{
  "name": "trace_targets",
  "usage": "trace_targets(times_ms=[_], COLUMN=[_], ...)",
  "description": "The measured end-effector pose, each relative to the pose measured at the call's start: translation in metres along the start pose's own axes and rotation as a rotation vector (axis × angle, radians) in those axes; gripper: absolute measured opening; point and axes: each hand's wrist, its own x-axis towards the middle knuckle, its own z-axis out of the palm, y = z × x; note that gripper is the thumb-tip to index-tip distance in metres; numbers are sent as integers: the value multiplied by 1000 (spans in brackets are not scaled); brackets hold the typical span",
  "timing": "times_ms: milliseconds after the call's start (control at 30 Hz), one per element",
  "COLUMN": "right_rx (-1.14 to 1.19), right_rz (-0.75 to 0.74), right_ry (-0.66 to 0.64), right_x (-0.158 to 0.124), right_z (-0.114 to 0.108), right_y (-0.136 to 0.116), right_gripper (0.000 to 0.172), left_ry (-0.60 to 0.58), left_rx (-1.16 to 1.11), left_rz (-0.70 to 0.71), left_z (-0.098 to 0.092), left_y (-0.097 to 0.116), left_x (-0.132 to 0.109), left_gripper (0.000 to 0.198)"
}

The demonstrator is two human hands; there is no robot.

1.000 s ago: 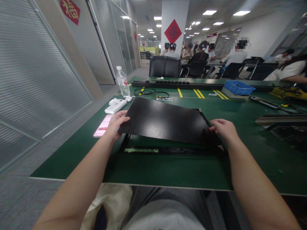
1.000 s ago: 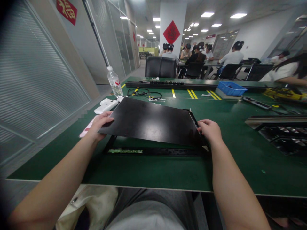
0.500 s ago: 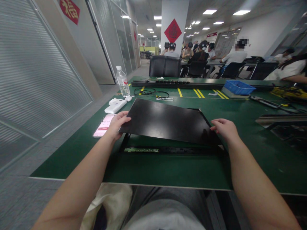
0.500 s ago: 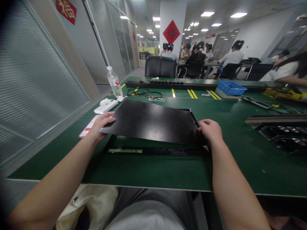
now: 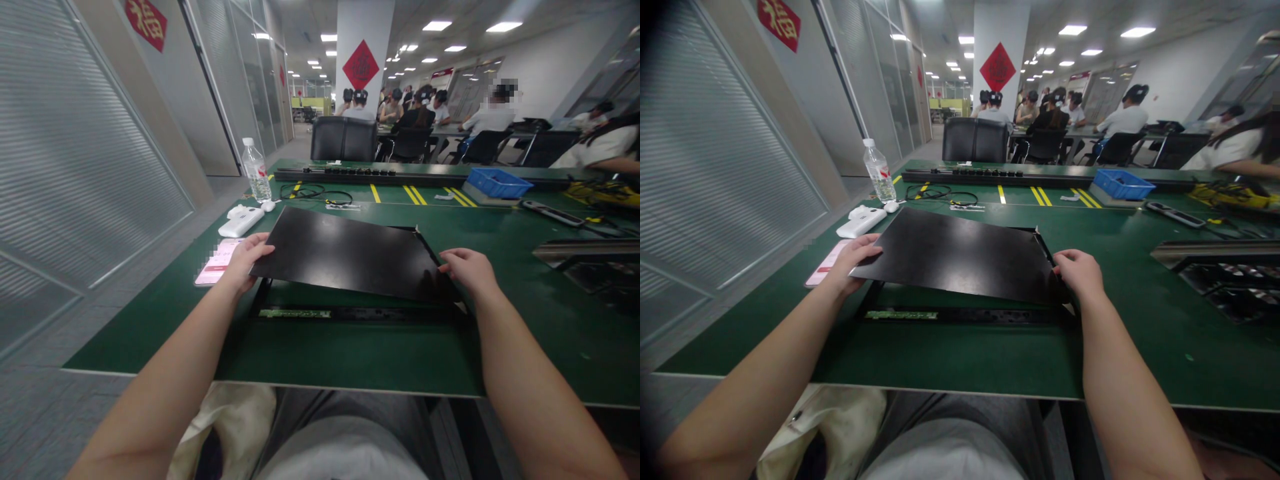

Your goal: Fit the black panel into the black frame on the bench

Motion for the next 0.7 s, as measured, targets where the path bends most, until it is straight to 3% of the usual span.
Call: trace_targets(times_ms=[700], right_rx=[-18], right_rz=[31], right_ry=[0], right_x=[2], right_z=[0], right_y=[-1], right_gripper=[28], left_ry=[9], left_rx=[-18], left_rz=[-4], left_z=[4], left_y=[1], left_x=[-2], left_gripper=[42])
